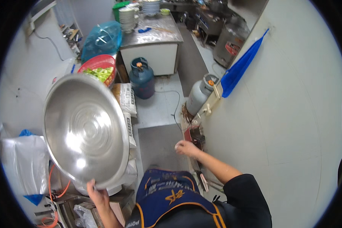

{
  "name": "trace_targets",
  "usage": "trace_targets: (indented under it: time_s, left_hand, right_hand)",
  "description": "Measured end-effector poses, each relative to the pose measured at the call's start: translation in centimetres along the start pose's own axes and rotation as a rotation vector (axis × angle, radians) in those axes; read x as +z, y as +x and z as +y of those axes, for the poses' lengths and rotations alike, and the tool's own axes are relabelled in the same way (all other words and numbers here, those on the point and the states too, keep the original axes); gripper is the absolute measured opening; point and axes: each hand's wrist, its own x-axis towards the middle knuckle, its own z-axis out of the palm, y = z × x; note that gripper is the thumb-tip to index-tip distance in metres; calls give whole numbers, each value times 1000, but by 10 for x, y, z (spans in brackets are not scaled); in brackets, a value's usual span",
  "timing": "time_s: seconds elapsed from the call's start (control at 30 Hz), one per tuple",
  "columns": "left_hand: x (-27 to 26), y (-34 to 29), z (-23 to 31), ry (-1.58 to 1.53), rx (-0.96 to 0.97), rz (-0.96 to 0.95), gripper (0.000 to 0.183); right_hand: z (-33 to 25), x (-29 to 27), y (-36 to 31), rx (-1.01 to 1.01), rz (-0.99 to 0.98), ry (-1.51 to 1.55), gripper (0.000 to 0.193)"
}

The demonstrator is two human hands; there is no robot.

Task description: The person pours a white powder from a metal bowl into a hopper, then washes the bowl at a sink. They place the bowl on a digital scale, add a white powder from a packet, and fill the bowl with water from a tap.

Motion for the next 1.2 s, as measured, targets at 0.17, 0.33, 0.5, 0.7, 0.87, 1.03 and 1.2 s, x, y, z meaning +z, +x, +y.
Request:
trace_targets:
  time_s: [0.17,0.33,0.5,0.7,0.87,1.03,1.2]
  left_hand:
    - [131,112,-55,131,-124,-139,5]
    - [257,242,-131,175,-207,-208,6]
    - [402,358,-196,295,-259,-340,11]
    - [567,457,-229,437,-306,-438,18]
    - [724,527,-289,603,-245,-555,10]
    - [879,582,-397,703,-348,-550,17]
    - [1043,619,-501,653,-520,-549,17]
  right_hand:
    - [-10,-77,44,52,166,311,25]
    - [-59,-146,129,102,268,436,26]
    - [-88,-246,255,94,347,653,26]
    - [-181,-362,353,12,365,823,24]
    - [-194,-484,460,-116,556,1036,19]
    - [-199,-629,573,-255,719,1153,11]
    - [-221,-802,649,-13,689,1141,19]
